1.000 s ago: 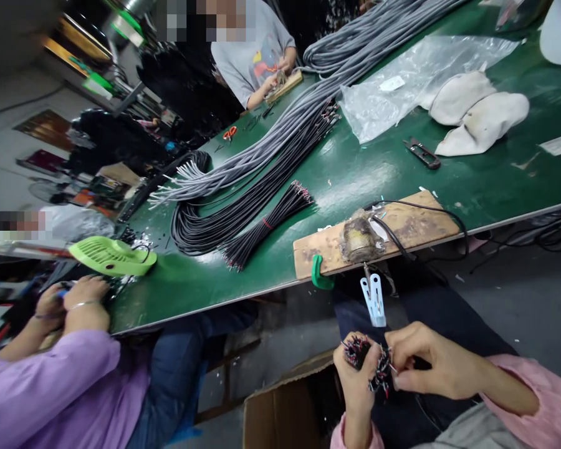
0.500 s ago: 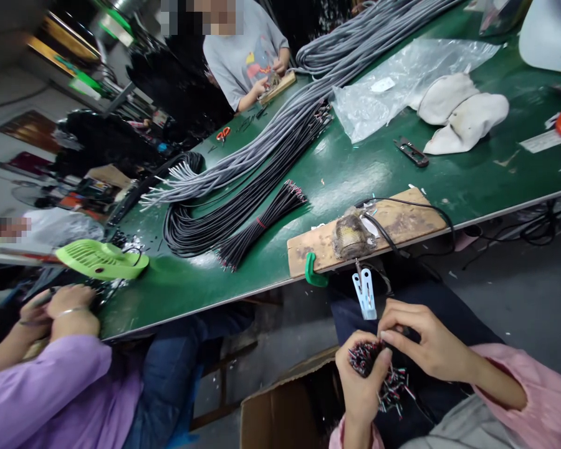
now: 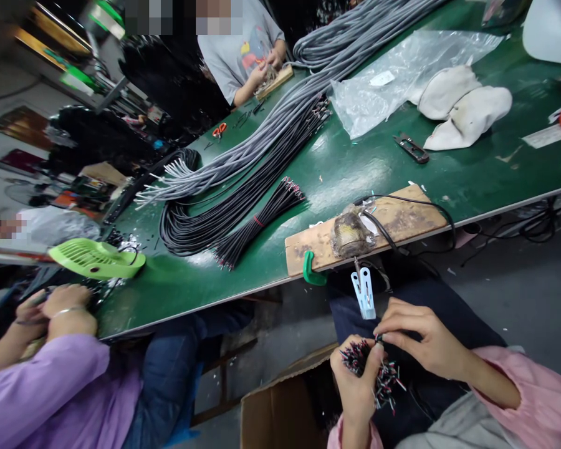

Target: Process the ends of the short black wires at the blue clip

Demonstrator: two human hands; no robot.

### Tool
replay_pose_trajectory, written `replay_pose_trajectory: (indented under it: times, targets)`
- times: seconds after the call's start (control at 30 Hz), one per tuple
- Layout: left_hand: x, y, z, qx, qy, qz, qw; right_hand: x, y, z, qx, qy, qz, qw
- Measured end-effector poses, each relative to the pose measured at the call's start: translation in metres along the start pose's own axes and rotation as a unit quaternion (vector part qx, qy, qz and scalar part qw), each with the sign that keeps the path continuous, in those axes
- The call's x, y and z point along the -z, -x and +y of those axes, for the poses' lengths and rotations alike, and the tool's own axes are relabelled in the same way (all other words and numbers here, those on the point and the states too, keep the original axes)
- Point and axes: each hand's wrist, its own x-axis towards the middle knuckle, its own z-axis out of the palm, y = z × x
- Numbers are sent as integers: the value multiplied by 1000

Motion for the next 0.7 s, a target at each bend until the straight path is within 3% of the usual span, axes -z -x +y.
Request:
replay_pose_trajectory:
  times: [0.2,0.47,0.7]
  targets:
    - [-1,-1,-4,11,22,-23,999,-4,1,-2,40,30,17,999]
    - [2,0,-5,50,101,-23,993,-5,0,13,-65,-34,26,997]
    - [6,-6,0,27,107,-42,993,-4,-3,1,-1,-18,-22,1000]
